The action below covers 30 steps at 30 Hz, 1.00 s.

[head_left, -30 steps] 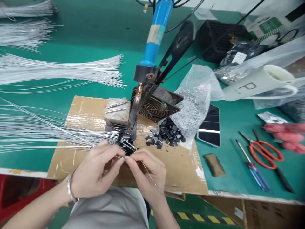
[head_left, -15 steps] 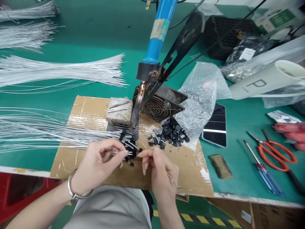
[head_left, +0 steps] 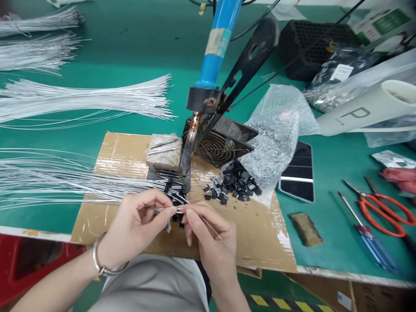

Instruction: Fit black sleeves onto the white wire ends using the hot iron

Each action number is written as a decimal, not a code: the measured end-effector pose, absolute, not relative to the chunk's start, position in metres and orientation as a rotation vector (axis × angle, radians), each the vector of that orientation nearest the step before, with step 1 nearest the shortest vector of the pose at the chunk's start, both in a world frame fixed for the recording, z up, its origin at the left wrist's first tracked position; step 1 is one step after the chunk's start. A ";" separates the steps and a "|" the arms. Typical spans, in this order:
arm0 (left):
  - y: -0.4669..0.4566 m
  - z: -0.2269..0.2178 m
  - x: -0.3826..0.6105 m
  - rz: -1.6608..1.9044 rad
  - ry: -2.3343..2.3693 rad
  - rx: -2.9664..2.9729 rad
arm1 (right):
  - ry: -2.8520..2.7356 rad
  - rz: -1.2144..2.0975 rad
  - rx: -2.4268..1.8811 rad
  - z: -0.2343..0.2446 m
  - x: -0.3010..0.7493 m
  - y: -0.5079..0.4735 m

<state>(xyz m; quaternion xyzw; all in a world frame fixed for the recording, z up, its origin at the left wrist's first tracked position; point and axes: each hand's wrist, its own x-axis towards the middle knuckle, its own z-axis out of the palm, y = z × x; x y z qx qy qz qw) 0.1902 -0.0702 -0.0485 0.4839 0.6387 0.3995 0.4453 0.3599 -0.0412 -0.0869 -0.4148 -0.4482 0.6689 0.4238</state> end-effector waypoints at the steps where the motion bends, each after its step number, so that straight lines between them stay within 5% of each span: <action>1: -0.071 -0.048 0.190 0.995 1.580 1.204 | -1.096 1.704 -1.015 -0.088 0.359 -0.042; 30: -0.075 -0.044 0.194 0.964 1.600 1.294 | -0.882 1.905 -1.011 -0.083 0.361 -0.040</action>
